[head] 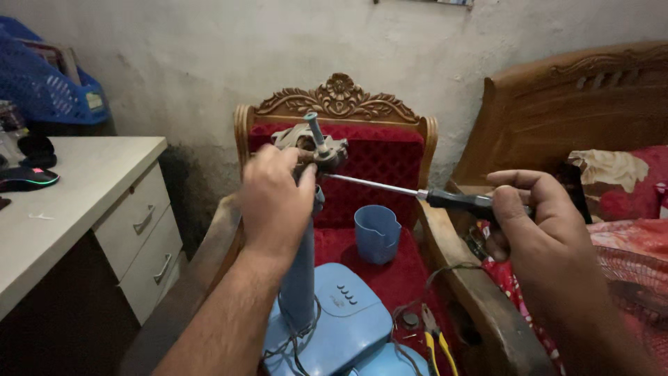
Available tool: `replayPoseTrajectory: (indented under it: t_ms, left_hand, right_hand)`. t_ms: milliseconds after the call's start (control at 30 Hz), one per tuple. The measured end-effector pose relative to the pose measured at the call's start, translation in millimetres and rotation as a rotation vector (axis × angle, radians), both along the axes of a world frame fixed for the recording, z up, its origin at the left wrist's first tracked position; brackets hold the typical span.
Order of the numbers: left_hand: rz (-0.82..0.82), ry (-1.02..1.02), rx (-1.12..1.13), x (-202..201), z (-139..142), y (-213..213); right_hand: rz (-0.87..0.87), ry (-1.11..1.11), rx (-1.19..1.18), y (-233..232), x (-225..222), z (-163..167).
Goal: The person uses a screwdriver to unscrew and loosen components on the motor head of a blue pedestal fan, holding the motor housing with the other hand. They then pick up a small removed part and wipe it with a brown cloth.
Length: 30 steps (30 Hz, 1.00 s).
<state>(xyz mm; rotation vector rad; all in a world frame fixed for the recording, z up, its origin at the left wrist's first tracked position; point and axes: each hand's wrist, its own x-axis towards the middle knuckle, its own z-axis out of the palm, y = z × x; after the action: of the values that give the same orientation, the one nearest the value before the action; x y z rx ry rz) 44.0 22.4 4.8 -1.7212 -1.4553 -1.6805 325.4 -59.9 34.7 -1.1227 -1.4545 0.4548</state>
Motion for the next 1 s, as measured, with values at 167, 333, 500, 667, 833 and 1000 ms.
replayPoseTrajectory:
  t_ms: [167, 333, 500, 667, 833, 1000]
  left_hand:
    - [-0.090, -0.209, -0.209, 9, -2, -7]
    - [-0.030, -0.248, -0.293, 12, 1, -7]
    - [-0.008, -0.155, -0.267, 9, 3, -1]
    - [-0.018, -0.142, -0.314, 6, 1, 1]
    - [-0.049, -0.162, -0.292, 6, 5, -6]
    - [-0.174, -0.436, -0.350, 16, 5, -16]
  right_hand:
    - [0.010, 0.008, 0.002, -5, -6, 9]
    - [-0.023, 0.046, -0.014, -12, -15, 16]
    - [-0.040, -0.011, -0.079, -2, -7, 15]
    - [-0.067, -0.078, -0.077, -3, -2, 13]
    - [-0.097, -0.078, -0.116, -12, -3, 12]
    - [-0.074, 0.025, -0.164, -3, 3, 5]
